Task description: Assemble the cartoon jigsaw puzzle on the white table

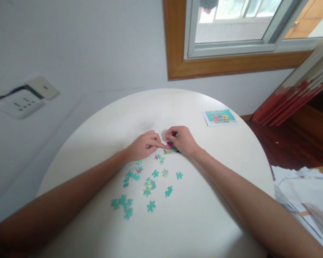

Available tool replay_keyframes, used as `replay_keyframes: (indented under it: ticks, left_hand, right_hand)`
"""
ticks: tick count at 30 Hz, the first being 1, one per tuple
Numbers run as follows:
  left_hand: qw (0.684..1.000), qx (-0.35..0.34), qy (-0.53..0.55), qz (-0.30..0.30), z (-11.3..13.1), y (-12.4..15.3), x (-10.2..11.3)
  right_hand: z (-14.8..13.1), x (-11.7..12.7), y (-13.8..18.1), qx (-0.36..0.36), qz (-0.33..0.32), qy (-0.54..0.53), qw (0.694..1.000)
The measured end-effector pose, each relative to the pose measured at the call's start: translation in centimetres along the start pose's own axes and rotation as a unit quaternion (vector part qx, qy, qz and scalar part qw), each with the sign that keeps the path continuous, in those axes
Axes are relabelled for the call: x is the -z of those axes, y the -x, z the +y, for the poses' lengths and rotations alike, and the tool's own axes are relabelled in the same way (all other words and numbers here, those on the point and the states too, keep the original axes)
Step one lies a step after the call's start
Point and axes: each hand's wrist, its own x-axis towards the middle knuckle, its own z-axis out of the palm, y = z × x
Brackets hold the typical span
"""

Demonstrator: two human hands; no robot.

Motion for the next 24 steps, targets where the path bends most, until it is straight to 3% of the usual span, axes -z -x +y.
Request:
replay_keyframes:
  ticks: [5,13,19,24]
  left_hand:
    - [1.000,-0.008,-0.010,-0.023,-0.1,0.0,0.0]
    - [1.000,-0.003,-0.006,-0.024,-0.1,0.0,-0.1]
    - [1.000,0.002,0.001,-0.025,0.1,-0.1,0.0]
    - [0.999,0.010,-0.006,0.036,-0.2,-0.2,-0.1]
  right_hand:
    - [-0.5,-0.3,0.1,0.033,-0.051,0.044,0.997]
    - [-0.2,-0.6,0.2,0.082,-0.051,0.166,0.981]
    - [-0.2,-0.5,0.0,0.065,-0.008,0.181,0.981]
    - [0.0,0.6,-0.2,0.025,0.105,0.165,0.980]
